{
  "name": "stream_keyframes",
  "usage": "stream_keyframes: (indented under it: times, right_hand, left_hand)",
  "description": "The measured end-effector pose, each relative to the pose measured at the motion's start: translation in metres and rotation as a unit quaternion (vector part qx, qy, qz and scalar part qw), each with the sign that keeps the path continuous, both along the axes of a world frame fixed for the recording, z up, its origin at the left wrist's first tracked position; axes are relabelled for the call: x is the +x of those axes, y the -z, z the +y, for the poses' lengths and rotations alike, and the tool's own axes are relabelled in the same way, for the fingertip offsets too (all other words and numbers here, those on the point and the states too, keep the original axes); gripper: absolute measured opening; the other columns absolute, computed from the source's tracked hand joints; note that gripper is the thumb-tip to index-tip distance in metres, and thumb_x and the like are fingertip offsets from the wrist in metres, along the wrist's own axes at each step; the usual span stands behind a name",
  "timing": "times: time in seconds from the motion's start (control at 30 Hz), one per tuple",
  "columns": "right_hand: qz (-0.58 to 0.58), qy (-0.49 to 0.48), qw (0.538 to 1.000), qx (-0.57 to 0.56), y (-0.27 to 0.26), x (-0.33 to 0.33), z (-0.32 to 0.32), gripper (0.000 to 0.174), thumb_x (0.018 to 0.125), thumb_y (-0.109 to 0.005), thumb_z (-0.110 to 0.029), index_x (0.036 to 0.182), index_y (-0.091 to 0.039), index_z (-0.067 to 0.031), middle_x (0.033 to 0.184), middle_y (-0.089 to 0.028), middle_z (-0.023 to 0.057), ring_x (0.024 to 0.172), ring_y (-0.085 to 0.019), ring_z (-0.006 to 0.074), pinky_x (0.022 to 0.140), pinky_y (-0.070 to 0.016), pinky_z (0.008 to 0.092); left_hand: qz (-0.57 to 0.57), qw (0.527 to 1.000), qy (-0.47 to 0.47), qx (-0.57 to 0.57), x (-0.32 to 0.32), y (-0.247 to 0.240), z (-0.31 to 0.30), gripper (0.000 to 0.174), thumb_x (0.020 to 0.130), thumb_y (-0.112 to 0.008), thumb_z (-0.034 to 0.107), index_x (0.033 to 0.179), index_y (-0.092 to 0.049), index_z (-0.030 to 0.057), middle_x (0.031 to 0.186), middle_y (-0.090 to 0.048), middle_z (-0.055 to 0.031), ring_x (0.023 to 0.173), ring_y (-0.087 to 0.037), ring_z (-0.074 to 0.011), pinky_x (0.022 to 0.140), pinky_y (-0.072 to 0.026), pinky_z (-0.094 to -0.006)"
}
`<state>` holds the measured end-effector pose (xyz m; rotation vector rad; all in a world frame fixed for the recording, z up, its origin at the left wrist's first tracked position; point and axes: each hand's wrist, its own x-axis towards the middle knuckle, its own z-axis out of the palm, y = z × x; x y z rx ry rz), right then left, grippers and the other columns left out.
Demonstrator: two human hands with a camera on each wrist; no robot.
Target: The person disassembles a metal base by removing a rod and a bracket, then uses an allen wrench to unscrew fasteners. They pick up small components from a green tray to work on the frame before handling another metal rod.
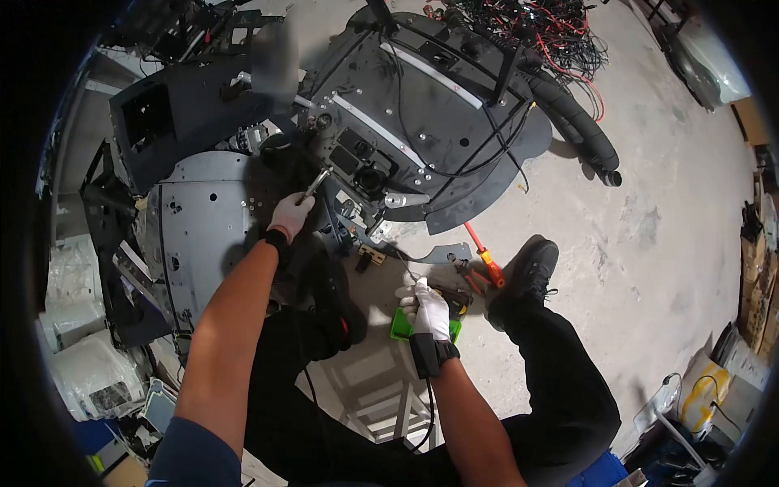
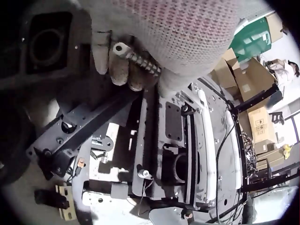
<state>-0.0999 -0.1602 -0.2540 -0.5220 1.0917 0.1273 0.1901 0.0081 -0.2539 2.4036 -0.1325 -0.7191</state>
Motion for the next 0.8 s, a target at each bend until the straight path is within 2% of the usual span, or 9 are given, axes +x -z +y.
stream_keyframes:
  times: [0.03, 0.13, 0.4, 0.53, 0.6, 0.63, 0.73, 0.77, 0.8]
  right_hand:
    - [0.009, -0.004, 1.0, -0.004, -0.001, 0.002, 0.0, 0.034, 0.093, -0.043, -0.035, 0.091, -0.06, -0.0049, 0.065, -0.055, -0.0001, 0.046, -0.039, 0.0014, 0.039, -0.0287, 0.0153]
    - [0.022, -0.013, 1.0, -0.016, -0.007, 0.005, 0.004, 0.034, 0.093, -0.043, -0.035, 0.095, -0.059, -0.005, 0.066, -0.055, 0.0, 0.046, -0.037, 0.0009, 0.039, -0.0279, 0.0147]
    - [0.018, -0.032, 0.999, -0.024, -0.009, -0.001, 0.006, 0.039, 0.093, -0.044, -0.036, 0.087, -0.061, -0.0006, 0.06, -0.05, -0.0025, 0.044, -0.037, 0.0021, 0.038, -0.0275, 0.0161]
    - [0.022, -0.009, 0.999, -0.023, -0.008, -0.006, 0.005, 0.039, 0.092, -0.045, -0.035, 0.086, -0.061, -0.0009, 0.06, -0.052, -0.0013, 0.043, -0.037, 0.0026, 0.038, -0.0279, 0.0166]
    - [0.016, 0.004, 0.999, -0.028, -0.014, -0.005, 0.003, 0.029, 0.091, -0.049, -0.033, 0.08, -0.056, -0.007, 0.062, -0.052, 0.0014, 0.045, -0.038, 0.005, 0.037, -0.0285, 0.0166]
    - [0.017, 0.004, 0.999, -0.028, -0.013, -0.005, 0.002, 0.029, 0.091, -0.049, -0.033, 0.08, -0.056, -0.007, 0.062, -0.052, 0.0014, 0.045, -0.038, 0.005, 0.037, -0.0285, 0.0166]
    - [0.038, 0.007, 0.999, -0.027, -0.011, -0.001, -0.001, 0.029, 0.091, -0.05, -0.032, 0.078, -0.055, -0.0068, 0.061, -0.051, 0.0016, 0.044, -0.037, 0.0055, 0.037, -0.0285, 0.0169]
    - [0.041, 0.021, 0.998, -0.031, -0.014, 0.003, -0.002, 0.028, 0.09, -0.051, -0.032, 0.078, -0.055, -0.0072, 0.06, -0.05, 0.0013, 0.044, -0.037, 0.0056, 0.036, -0.0284, 0.0169]
    - [0.044, 0.034, 0.998, -0.034, -0.015, 0.004, -0.002, 0.028, 0.09, -0.051, -0.032, 0.077, -0.054, -0.0075, 0.059, -0.048, 0.001, 0.044, -0.037, 0.0057, 0.036, -0.0282, 0.0169]
  left_hand:
    - [0.0, 1.0, -0.001, 0.002, 0.001, -0.006, 0.001, 0.045, 0.078, -0.056, 0.031, 0.111, -0.056, 0.0001, 0.098, -0.063, -0.0169, 0.094, -0.059, -0.0279, 0.082, -0.0428, -0.0321]
    - [0.039, 0.997, -0.027, -0.063, 0.0, -0.026, 0.003, 0.034, 0.083, -0.057, 0.025, 0.106, -0.059, 0.0004, 0.076, -0.059, -0.0013, 0.059, -0.05, -0.0063, 0.057, -0.0431, -0.0222]
    - [0.035, 0.979, -0.041, -0.196, 0.019, -0.07, -0.038, 0.028, 0.082, -0.061, 0.021, 0.1, -0.062, 0.0001, 0.077, -0.061, -0.0015, 0.059, -0.051, -0.006, 0.056, -0.043, -0.0213]
    - [-0.022, 0.982, 0.031, -0.183, 0.038, -0.049, -0.059, 0.025, 0.081, -0.061, 0.022, 0.096, -0.064, 0.0023, 0.071, -0.059, 0.0001, 0.056, -0.05, -0.0059, 0.055, -0.0421, -0.0217]
    - [-0.1, 0.979, 0.093, -0.152, 0.04, -0.053, -0.072, 0.025, 0.081, -0.06, 0.019, 0.098, -0.063, 0.0021, 0.075, -0.062, -0.0023, 0.06, -0.054, -0.0097, 0.059, -0.0438, -0.0244]
    - [0.02, 0.981, 0.069, -0.179, 0.04, -0.056, -0.074, 0.038, 0.08, -0.06, 0.017, 0.115, -0.054, 0.0012, 0.084, -0.066, -0.0071, 0.073, -0.06, -0.0156, 0.068, -0.0452, -0.0273]
    - [-0.013, 0.973, 0.085, -0.216, 0.036, -0.038, -0.068, 0.052, 0.082, -0.057, 0.014, 0.128, -0.039, -0.0021, 0.089, -0.063, -0.0073, 0.077, -0.057, -0.0104, 0.071, -0.0455, -0.0235]
    - [0.028, 0.97, 0.087, -0.224, 0.033, -0.044, -0.065, 0.058, 0.083, -0.055, 0.015, 0.132, -0.031, -0.0036, 0.1, -0.062, -0.0136, 0.082, -0.059, -0.0139, 0.074, -0.0453, -0.0245]
    - [0.028, 0.971, 0.083, -0.223, 0.033, -0.05, -0.061, 0.058, 0.083, -0.055, 0.015, 0.132, -0.031, -0.0036, 0.1, -0.062, -0.0136, 0.082, -0.059, -0.0139, 0.074, -0.0453, -0.0245]
